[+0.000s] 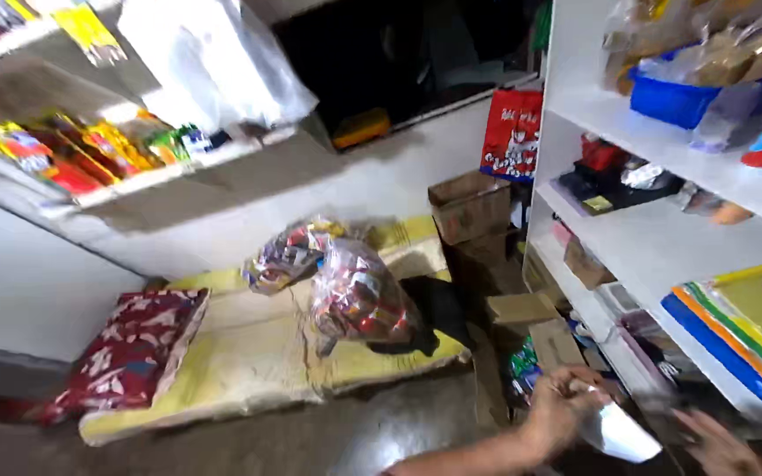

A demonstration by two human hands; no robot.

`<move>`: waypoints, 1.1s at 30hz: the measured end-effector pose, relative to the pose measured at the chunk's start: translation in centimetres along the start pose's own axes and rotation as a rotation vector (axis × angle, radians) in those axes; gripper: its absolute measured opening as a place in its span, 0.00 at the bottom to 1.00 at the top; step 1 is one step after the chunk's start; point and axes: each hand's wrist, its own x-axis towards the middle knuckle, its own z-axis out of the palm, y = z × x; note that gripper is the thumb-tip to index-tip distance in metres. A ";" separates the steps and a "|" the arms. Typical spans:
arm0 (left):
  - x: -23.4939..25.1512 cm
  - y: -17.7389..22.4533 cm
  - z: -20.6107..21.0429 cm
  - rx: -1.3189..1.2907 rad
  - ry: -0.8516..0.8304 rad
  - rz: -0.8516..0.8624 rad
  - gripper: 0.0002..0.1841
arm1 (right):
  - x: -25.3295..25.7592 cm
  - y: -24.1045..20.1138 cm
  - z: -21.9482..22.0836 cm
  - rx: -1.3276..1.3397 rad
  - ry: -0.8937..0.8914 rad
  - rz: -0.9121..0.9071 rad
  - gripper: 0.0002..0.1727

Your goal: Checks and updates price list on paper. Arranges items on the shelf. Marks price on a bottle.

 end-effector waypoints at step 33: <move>9.8 6.4 -5.0 -0.387 -0.318 -0.133 0.17 | 7.0 -7.9 15.2 -0.309 -0.013 0.080 0.16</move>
